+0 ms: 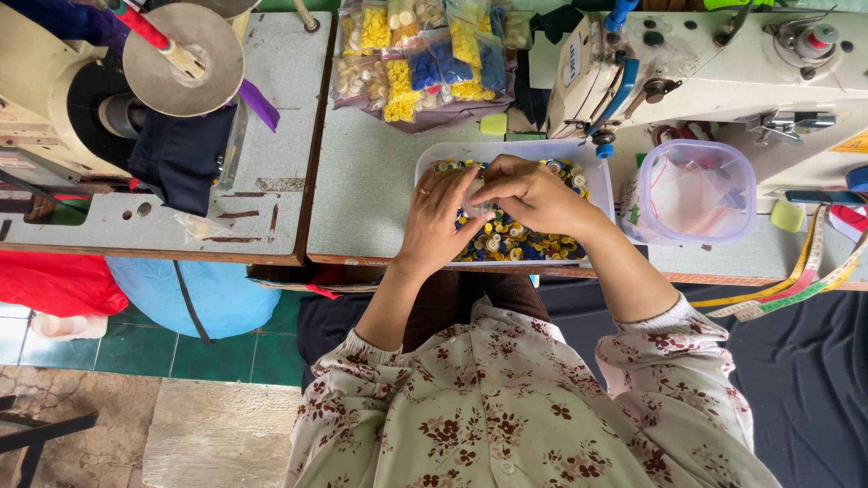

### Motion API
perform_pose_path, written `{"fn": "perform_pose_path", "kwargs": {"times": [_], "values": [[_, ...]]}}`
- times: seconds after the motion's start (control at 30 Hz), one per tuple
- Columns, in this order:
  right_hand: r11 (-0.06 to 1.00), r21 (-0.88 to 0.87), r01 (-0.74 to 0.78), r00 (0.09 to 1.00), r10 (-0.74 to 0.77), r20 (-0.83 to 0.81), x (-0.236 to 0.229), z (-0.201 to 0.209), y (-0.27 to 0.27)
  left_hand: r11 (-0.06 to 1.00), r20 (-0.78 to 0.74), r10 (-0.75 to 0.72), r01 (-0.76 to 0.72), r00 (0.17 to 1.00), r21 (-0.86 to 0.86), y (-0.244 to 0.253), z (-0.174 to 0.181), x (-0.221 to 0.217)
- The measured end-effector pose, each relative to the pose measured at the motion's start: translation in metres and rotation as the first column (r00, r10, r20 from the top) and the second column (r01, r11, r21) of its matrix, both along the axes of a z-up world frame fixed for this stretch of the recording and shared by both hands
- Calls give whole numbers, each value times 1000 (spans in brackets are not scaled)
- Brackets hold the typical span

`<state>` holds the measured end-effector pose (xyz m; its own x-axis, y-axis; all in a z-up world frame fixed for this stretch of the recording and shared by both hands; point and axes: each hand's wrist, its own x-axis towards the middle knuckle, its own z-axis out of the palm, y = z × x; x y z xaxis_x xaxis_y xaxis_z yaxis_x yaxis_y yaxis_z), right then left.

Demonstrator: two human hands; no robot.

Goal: A person is sorting small colorful buttons from a plastic container and placing them into a small clear plastic bag at a sewing workstation.

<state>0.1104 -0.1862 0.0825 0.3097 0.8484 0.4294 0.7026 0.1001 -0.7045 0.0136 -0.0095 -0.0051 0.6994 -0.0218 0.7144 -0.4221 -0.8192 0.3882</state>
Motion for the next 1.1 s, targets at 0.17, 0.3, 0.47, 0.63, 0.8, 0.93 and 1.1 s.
{"fn": "perform_pose_path", "kwargs": {"times": [0.17,0.3,0.47,0.63,0.8,0.93,1.1], "values": [[987,-152,-45,998,52,45,-12,35,7,999,23,34,-35,999,17,7,-12,8],[978,-204,-35,999,30,-25,2,5,7,1000,21,17,-17,1000,4,8,-11,12],[978,-195,-70,997,72,3,0,21,15,994,-52,-58,52,997,-101,15,-15,15],[991,-131,-38,999,37,-9,13,2,15,951,-61,-216,195,975,-240,16,17,7],[992,-86,-96,991,87,-105,13,9,14,952,-23,-153,141,988,-271,18,8,11],[999,44,31,997,-28,-70,20,3,9,939,-22,-129,115,991,-324,16,1,12],[915,-402,42,999,-27,44,17,-13,-5,845,-20,-111,84,994,-529,17,-4,12]]}}
